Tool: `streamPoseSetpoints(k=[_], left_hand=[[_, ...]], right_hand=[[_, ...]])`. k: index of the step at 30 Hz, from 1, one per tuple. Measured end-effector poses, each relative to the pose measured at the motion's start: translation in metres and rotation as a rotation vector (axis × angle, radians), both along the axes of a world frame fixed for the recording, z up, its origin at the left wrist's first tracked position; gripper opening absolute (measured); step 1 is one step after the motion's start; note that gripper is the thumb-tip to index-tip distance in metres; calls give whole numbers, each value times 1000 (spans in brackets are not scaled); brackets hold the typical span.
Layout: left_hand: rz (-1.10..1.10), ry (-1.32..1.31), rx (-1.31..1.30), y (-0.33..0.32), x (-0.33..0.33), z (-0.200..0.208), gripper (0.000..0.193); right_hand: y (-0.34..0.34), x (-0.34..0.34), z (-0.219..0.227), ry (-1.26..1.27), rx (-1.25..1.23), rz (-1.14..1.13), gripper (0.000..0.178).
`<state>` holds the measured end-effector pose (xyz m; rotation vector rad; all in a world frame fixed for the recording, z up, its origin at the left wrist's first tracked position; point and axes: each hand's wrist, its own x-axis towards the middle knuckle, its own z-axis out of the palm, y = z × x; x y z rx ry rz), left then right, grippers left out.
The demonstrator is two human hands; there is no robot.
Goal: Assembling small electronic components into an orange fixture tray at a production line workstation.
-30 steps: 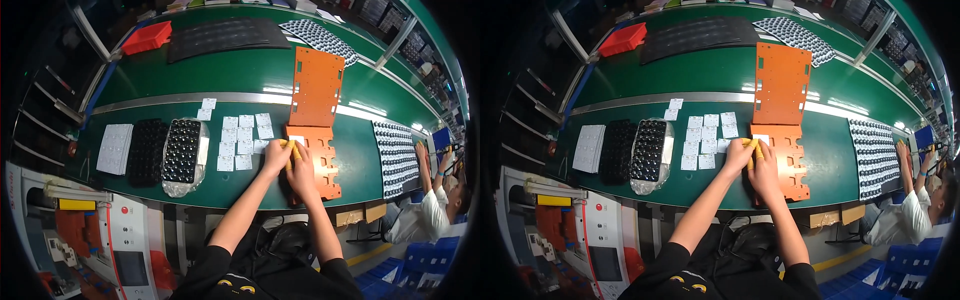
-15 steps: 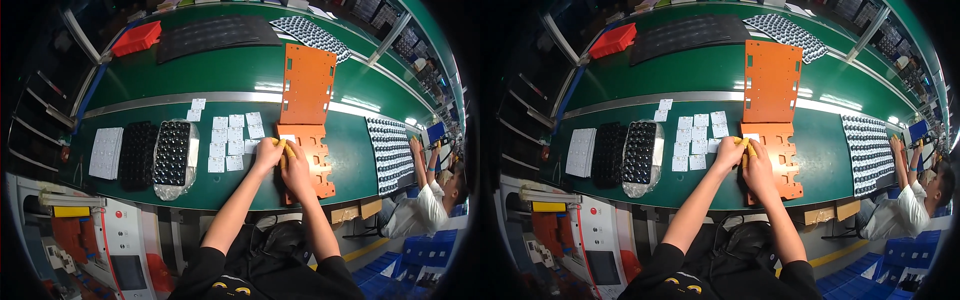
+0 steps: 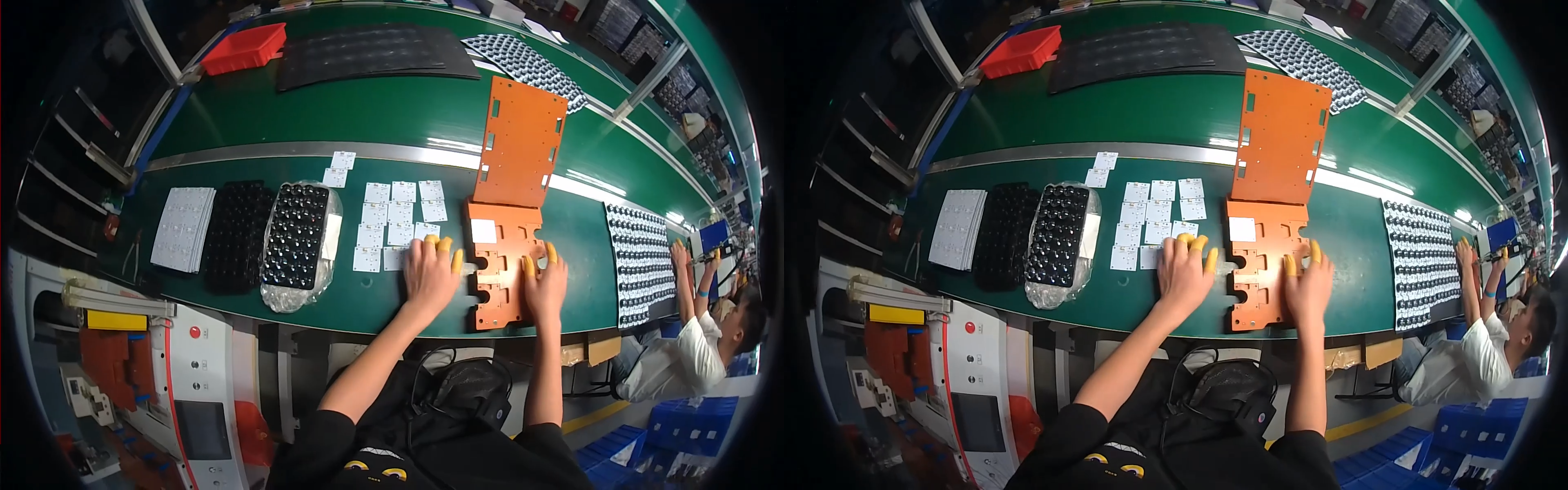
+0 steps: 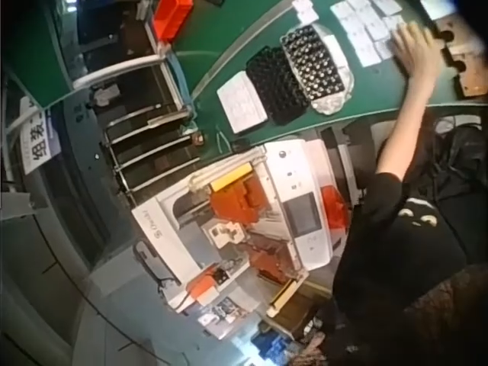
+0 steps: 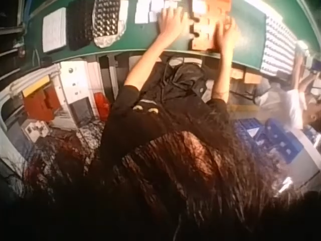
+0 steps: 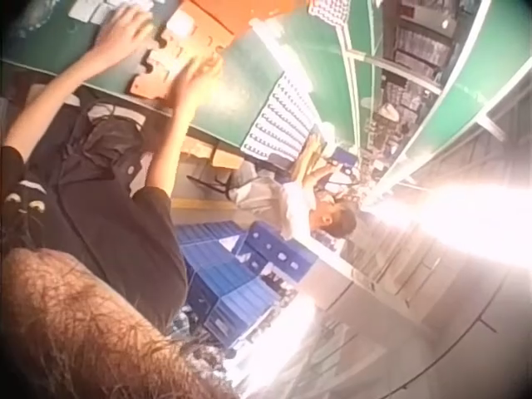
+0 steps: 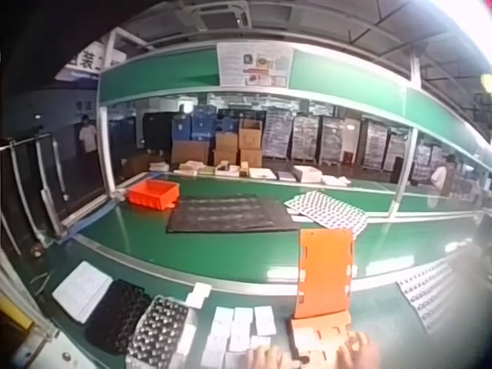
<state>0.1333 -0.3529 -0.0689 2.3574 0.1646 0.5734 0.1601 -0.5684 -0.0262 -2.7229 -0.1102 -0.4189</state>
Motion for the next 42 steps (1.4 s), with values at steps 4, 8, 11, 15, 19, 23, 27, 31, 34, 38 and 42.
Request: streamPoseSetpoints(k=[4,8,11,15,19,23,27,31,34,38,42], left_hand=[[-58,63,454,14,-32,-13,47],[-242,46,429,22,-72,-16,49],[-335,16,381,28,-101,-13,48],[-422,-55,303,46,-140,-18,41],[-356,-209,292,66,-162,-35,28],[-149,-306,257,79,-177,-20,19],[-1,-238,299,98,-207,-20,26],[148,-276,34,106,-222,-4,19],[201,-234,-115,109,-234,-1,18],[262,-188,-379,106,-236,0,20],[245,-175,-665,108,-220,-14,27]], right_hand=[[-14,-13,-13,204,147,-73,50],[-1,-20,-12,238,140,-85,47],[-9,-21,-12,142,-8,-55,46],[40,-32,17,-176,-260,164,45],[144,-48,29,118,181,639,41],[244,-35,27,303,408,869,42],[318,-6,14,260,304,892,31],[350,9,-16,149,37,824,33],[357,9,-21,141,-32,778,32],[362,9,-20,171,-22,736,33],[351,7,-12,37,121,752,26]])
